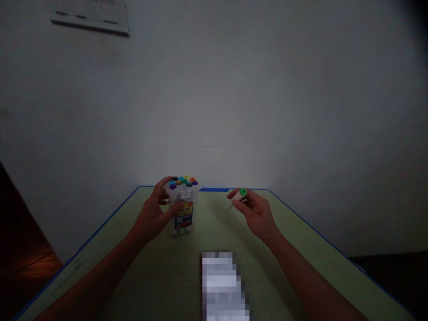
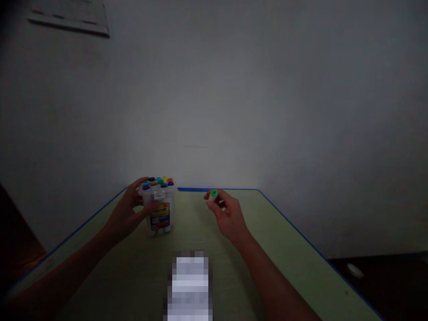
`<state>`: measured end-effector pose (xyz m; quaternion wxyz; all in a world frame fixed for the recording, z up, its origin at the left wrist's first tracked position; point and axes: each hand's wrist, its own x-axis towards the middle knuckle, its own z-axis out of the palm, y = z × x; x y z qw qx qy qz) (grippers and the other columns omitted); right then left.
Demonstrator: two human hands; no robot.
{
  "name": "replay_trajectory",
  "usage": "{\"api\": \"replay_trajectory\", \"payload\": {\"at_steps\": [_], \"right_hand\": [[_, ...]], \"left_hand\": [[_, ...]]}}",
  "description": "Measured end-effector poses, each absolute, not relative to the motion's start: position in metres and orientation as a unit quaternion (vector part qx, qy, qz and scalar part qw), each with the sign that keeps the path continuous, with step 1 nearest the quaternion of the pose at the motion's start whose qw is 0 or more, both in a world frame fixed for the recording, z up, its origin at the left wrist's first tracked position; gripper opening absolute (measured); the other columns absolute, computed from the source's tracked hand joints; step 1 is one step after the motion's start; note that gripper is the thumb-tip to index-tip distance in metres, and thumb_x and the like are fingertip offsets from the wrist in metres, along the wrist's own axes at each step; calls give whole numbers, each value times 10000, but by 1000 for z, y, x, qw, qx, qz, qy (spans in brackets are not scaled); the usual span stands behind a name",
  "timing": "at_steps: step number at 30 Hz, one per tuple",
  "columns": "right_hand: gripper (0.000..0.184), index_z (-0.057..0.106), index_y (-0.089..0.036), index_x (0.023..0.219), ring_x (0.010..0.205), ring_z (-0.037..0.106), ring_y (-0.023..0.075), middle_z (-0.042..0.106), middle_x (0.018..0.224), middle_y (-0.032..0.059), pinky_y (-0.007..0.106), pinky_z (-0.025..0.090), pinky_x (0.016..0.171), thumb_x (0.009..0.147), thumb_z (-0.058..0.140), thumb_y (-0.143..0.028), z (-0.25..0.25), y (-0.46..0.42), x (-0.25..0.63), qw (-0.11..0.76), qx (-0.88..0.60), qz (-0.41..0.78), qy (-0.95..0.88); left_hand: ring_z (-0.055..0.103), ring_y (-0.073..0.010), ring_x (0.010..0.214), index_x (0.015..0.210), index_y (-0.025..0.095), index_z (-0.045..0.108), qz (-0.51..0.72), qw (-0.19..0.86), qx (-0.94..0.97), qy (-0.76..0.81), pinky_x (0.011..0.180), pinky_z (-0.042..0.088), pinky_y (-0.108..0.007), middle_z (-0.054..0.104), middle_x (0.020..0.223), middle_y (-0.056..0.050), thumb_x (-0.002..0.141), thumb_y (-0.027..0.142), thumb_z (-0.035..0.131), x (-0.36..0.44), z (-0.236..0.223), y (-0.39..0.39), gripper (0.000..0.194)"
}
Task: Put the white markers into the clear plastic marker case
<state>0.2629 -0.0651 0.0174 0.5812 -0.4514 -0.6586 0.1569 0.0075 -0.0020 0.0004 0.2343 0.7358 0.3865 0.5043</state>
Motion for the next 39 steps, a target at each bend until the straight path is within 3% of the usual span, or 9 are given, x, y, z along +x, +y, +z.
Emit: {"api": "replay_trajectory", "payload": {"at_steps": [10,16,25,32,39], "right_hand": [[117,612,-165,837,616,519,114,620,754,19,226,406,560,787,534,-236,11,-65,258,555,-445,123,-692],[104,572,-177,882,585,515,110,592,725,5,226,400,569,796,526,-216,8,-65,256,531,-460,80,-707],[142,484,-198,756,456,377,79,393,538,-80,202,294,469,743,614,-254,8,-67,255,516,-488,38,-703],[211,373,-212,639,486,431,86,485,563,-50,211,316,509,771,534,-246,8,-66,254,519,-492,36,-697],[222,491,-200,691,452,398,91,448,514,-52,222,293,480,807,545,-381,8,-67,255,483,-502,92,-712]], "left_hand": [[636,-233,882,1326,224,323,509,243,736,375,801,520,-457,606,1091,-109,737,445,648,11,5,-6,708],[636,-232,903,1328,235,325,516,236,736,369,801,526,-445,581,1158,-117,738,422,650,10,4,-6,700],[640,-241,888,1333,232,320,512,247,729,381,796,527,-461,602,1109,-109,729,431,658,11,4,-6,720],[636,-241,912,1339,235,310,514,246,734,369,810,524,-470,585,1145,-119,737,417,654,10,2,-4,717],[639,-241,918,1335,246,313,513,250,733,370,795,533,-458,590,1144,-110,736,420,653,11,4,-6,711]]}}
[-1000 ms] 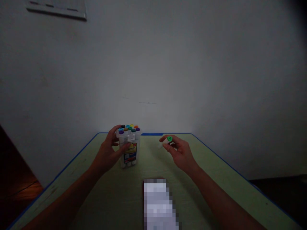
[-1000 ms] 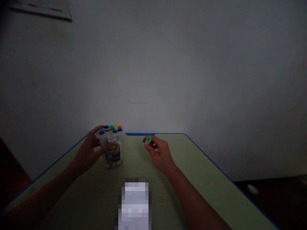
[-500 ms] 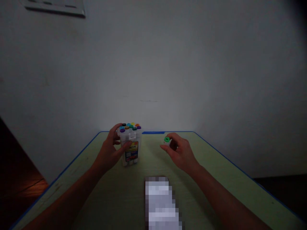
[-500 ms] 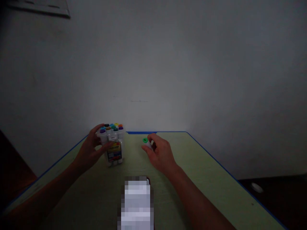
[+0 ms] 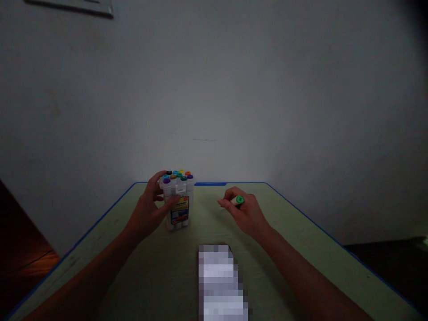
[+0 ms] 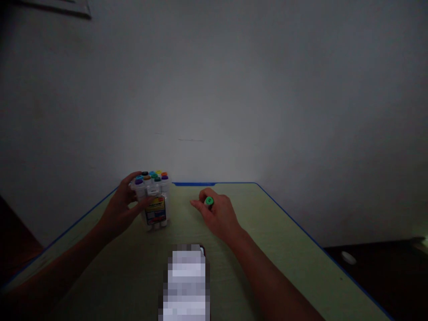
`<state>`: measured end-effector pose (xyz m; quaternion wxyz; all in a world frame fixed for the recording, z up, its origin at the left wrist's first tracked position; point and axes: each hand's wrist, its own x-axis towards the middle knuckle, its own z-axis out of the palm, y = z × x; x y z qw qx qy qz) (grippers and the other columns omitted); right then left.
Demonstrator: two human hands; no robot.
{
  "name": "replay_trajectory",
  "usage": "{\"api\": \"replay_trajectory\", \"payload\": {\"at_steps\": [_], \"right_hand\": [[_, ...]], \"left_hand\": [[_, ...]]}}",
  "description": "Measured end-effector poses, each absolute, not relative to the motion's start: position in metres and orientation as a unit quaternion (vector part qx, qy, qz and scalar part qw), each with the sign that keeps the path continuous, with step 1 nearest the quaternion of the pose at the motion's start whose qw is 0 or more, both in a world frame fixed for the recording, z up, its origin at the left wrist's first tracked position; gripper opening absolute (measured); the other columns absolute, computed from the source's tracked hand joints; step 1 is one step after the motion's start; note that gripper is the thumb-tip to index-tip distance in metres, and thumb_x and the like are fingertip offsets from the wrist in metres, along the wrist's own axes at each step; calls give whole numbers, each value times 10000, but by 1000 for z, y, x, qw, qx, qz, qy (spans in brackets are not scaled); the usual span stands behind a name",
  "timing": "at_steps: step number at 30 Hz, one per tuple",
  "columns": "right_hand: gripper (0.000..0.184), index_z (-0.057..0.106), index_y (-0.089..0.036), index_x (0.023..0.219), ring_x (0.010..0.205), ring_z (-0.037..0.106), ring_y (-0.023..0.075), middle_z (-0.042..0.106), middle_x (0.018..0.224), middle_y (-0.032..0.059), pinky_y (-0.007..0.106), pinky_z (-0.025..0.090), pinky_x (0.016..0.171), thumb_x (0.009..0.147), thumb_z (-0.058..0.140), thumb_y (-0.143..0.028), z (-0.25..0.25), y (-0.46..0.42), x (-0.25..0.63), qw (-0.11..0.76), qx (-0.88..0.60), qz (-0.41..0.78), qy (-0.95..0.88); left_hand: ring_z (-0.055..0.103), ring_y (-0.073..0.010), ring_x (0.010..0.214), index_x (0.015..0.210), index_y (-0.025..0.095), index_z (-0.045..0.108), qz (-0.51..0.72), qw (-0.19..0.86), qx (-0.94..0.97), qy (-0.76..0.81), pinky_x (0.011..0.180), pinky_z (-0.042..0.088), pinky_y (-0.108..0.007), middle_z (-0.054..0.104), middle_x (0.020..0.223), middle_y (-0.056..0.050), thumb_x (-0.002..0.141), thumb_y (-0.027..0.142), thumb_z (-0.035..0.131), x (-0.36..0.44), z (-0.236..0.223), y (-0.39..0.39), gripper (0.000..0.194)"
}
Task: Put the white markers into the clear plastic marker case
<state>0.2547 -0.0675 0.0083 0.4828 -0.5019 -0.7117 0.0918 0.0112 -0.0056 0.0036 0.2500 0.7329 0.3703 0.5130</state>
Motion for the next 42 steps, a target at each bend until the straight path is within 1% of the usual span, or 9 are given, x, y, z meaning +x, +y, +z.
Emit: {"api": "replay_trajectory", "payload": {"at_steps": [4,6,14,18,22,27,31,36,42], "right_hand": [[79,529,-188,765,470,411,97,464,539,-43,222,295,482,800,490,-248,7,-67,253,466,-496,101,-725],[100,542,-177,757,526,455,108,510,603,-12,227,322,513,802,467,-225,7,-66,253,467,-483,90,-735],[224,577,-168,684,565,462,117,559,630,17,246,340,553,838,504,-315,8,-67,254,449,-484,48,-750],[198,599,-167,726,604,504,128,600,673,30,250,365,581,834,505,-303,7,-66,255,453,-486,45,-746],[152,604,-172,750,568,502,120,587,654,18,228,362,528,811,513,-276,5,-64,256,462,-499,72,-729],[143,604,-166,750,525,482,109,547,600,-2,209,354,482,793,510,-266,-1,-61,256,482,-507,124,-704],[126,602,-163,759,564,505,111,582,663,12,215,386,530,781,501,-236,-4,-59,255,486,-505,127,-702],[105,604,-165,800,610,528,124,616,731,31,224,399,553,771,507,-196,-6,-59,253,478,-517,109,-701],[141,605,-179,827,768,591,165,642,843,61,269,454,695,747,514,-106,-12,-54,251,470,-489,82,-730]], "left_hand": [[637,-245,926,1334,234,313,516,252,730,371,802,529,-471,583,1159,-117,735,420,654,12,4,-7,714],[638,-240,920,1335,237,310,516,253,730,371,800,531,-464,579,1165,-117,733,420,656,13,5,-7,717],[641,-231,879,1339,226,308,514,254,728,376,775,539,-442,599,1113,-114,725,429,657,12,5,-7,735],[640,-238,895,1341,224,305,509,250,731,379,774,538,-438,601,1116,-118,724,425,658,12,6,-7,739],[640,-238,902,1352,221,283,512,246,731,378,779,534,-438,609,1105,-119,724,423,657,11,5,-7,759],[636,-248,920,1370,197,238,510,254,727,384,801,519,-457,601,1106,-134,731,433,642,11,4,-7,792],[628,-258,958,1406,203,144,509,271,717,392,832,508,-466,581,1145,-142,719,444,656,10,1,-7,890],[645,-259,946,1432,179,22,478,295,717,414,880,487,-495,616,1063,-121,732,449,647,9,-2,-9,976],[616,-259,1040,1439,186,-25,465,311,719,412,933,469,-475,576,1167,-143,744,448,640,5,-11,-4,997]]}}
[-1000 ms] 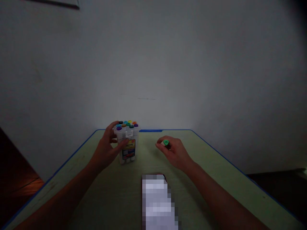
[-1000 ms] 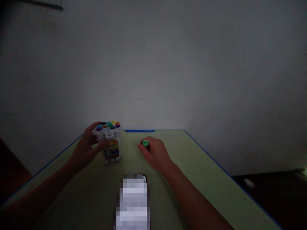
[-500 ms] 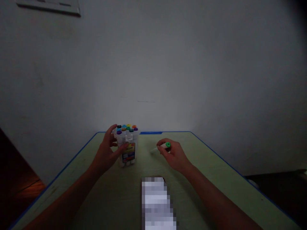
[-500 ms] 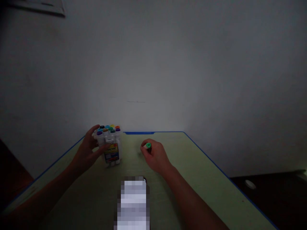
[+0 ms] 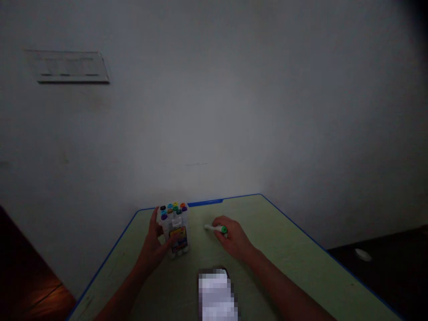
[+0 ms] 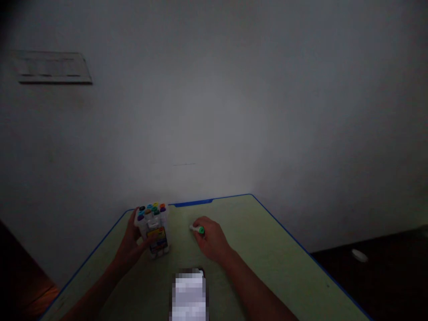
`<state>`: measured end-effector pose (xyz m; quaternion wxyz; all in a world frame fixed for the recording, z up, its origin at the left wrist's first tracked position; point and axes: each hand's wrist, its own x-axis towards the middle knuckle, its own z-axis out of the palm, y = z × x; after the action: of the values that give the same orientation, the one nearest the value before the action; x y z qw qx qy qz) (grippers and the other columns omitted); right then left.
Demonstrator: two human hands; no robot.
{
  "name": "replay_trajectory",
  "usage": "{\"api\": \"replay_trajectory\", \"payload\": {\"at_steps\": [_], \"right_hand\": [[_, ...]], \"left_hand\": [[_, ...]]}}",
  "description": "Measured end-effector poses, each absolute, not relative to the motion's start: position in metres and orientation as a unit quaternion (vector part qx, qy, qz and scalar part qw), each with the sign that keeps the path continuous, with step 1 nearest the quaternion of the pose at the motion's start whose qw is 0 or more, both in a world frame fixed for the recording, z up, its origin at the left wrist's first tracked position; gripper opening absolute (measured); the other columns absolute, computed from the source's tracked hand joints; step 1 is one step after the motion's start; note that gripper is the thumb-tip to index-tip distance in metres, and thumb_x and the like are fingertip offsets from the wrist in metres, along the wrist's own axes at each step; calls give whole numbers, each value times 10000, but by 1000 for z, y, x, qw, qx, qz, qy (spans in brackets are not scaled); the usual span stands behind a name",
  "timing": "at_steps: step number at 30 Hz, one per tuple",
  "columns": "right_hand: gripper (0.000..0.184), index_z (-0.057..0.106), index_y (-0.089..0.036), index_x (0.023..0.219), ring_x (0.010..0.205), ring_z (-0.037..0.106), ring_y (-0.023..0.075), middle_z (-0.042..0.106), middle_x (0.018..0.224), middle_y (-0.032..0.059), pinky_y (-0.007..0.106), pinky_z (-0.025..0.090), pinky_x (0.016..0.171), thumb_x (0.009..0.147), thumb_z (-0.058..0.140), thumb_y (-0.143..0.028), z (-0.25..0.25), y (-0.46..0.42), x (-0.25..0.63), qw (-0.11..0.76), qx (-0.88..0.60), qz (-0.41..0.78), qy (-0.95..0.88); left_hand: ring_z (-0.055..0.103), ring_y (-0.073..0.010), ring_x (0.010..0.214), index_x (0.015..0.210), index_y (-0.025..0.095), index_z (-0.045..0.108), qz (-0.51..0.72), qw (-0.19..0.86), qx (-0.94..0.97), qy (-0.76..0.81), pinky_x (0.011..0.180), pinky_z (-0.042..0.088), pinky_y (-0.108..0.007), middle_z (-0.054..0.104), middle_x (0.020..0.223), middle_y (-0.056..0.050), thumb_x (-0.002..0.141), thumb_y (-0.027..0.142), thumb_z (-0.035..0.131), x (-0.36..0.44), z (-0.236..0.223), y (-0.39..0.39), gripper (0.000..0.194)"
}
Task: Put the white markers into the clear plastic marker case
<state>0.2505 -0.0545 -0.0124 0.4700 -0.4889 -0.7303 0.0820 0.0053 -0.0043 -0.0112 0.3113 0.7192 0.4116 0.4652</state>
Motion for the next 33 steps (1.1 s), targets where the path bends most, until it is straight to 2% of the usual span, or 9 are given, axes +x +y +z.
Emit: {"api": "replay_trajectory", "payload": {"at_steps": [5,10,14,21,33], "right_hand": [[186,614,-181,874,839,598,181,639,910,78,298,471,763,748,517,-84,-17,-53,253,466,-484,90,-736],[220,635,-175,933,886,583,183,597,957,85,314,468,810,763,525,-89,-20,-52,255,467,-493,87,-729],[197,650,-176,949,826,585,178,578,908,74,311,474,764,800,525,-141,-22,-53,256,460,-511,79,-721],[177,643,-153,955,817,578,172,588,891,75,297,461,745,836,517,-190,-17,-56,258,464,-503,63,-726],[137,637,-184,909,752,586,164,613,839,55,282,462,685,841,531,-236,-15,-56,259,488,-490,45,-721]], "left_hand": [[616,-271,1032,1438,183,0,471,322,707,417,909,482,-480,568,1167,-151,740,453,646,5,-8,-6,989],[606,-238,1043,1437,179,-13,452,316,717,426,976,429,-461,564,1155,-125,740,439,651,4,-8,-6,997],[596,-231,1060,1436,201,3,454,311,721,421,979,426,-452,518,1237,-143,746,417,647,2,-11,-5,968],[574,-271,1103,1441,213,29,468,318,720,403,942,461,-455,447,1337,-174,732,374,666,3,-13,-5,966],[556,-264,1117,1439,215,56,487,312,718,388,938,462,-428,406,1379,-167,706,386,692,4,-20,-2,985]]}}
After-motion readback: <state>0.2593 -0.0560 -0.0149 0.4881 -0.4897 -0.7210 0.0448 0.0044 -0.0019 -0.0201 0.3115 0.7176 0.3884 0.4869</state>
